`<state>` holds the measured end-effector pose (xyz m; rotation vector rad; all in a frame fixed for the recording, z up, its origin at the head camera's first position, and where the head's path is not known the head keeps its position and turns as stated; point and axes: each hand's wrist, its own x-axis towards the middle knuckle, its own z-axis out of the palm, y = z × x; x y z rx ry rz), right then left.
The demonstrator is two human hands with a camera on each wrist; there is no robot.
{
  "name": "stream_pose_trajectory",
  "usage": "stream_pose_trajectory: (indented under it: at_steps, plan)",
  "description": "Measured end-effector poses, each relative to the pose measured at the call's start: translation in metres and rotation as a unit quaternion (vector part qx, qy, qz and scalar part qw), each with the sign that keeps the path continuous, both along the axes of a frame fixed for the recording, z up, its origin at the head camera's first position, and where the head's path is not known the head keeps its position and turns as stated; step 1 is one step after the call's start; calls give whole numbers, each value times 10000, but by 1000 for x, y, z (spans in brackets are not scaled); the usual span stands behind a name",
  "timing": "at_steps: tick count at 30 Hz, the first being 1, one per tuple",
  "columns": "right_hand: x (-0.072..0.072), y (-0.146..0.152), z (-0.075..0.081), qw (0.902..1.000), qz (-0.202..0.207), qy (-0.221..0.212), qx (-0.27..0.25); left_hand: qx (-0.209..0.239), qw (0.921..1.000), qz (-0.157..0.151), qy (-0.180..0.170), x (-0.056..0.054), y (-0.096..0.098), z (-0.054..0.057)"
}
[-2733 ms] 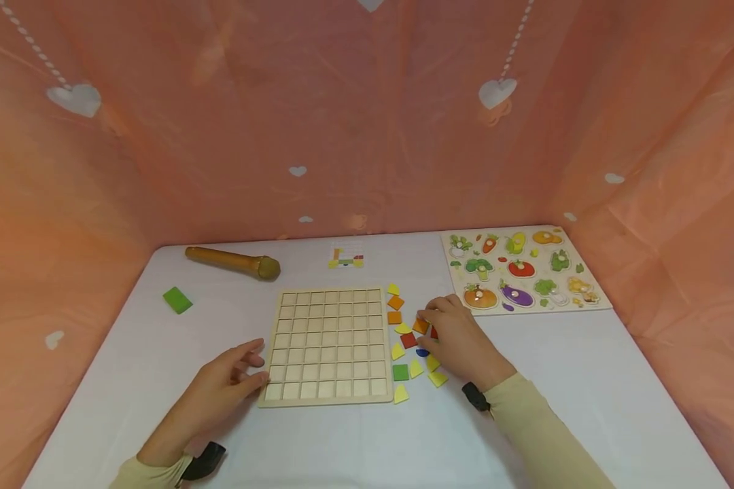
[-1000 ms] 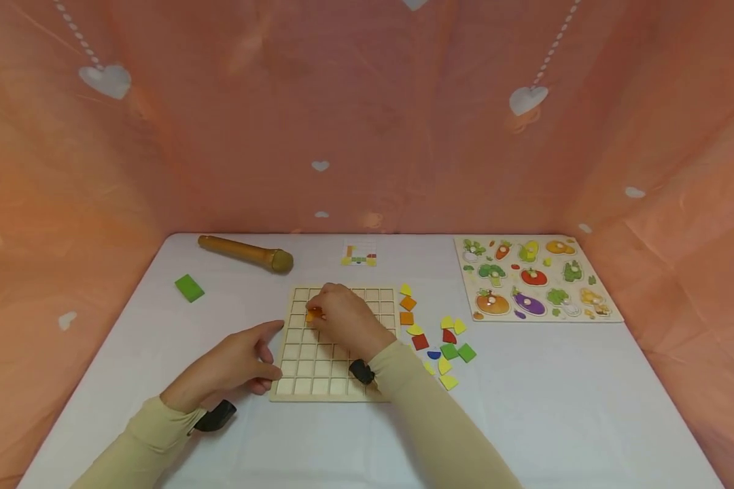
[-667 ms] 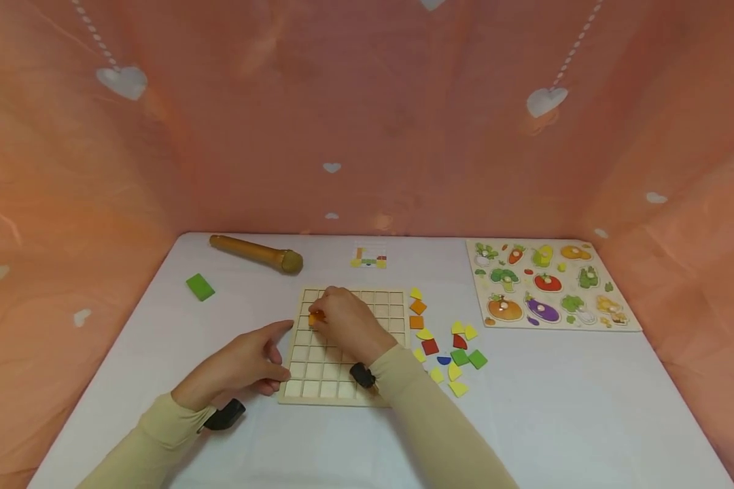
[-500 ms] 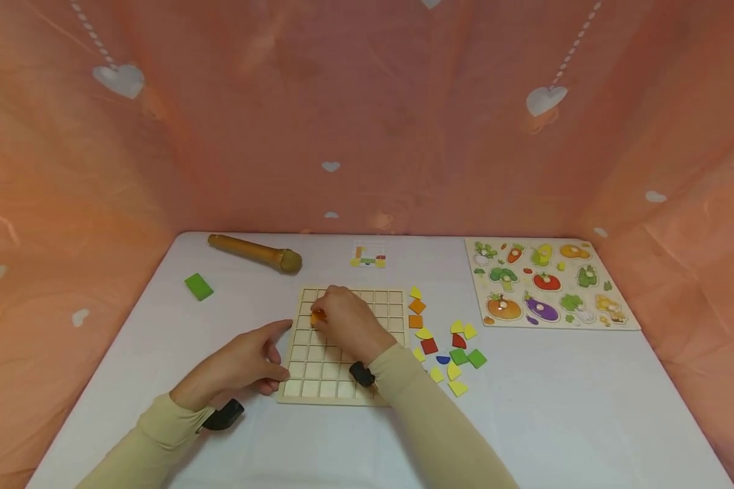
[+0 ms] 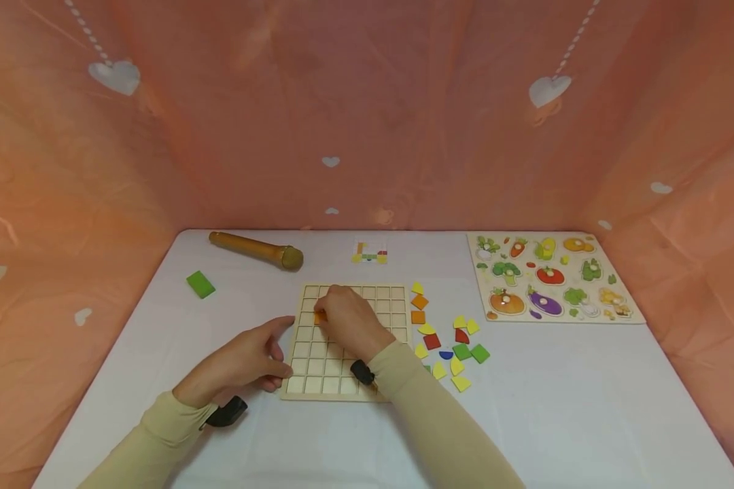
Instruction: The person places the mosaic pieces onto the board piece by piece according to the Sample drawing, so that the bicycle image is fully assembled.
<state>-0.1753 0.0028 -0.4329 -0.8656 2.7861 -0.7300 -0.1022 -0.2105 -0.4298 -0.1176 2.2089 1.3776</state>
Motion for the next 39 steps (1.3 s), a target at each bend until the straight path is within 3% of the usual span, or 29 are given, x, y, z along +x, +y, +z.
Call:
stream_pose_trajectory:
  at_steps: [21, 25, 33, 39]
  plan:
    - [-2, 6, 4, 9999, -91, -75, -33, 17, 10000, -23, -16, -1, 0, 1]
    - [-2, 27, 9, 9992, -365, -36, -145, 48, 10000, -32, -45, 0, -2, 0]
    - [1, 98, 8, 9941, -1077, -135, -89, 166, 9997, -51, -149, 2, -9, -2]
    - [-2, 141, 4, 9848, -1711, -298, 81, 189, 9996, -213, 44, 0, -9, -4]
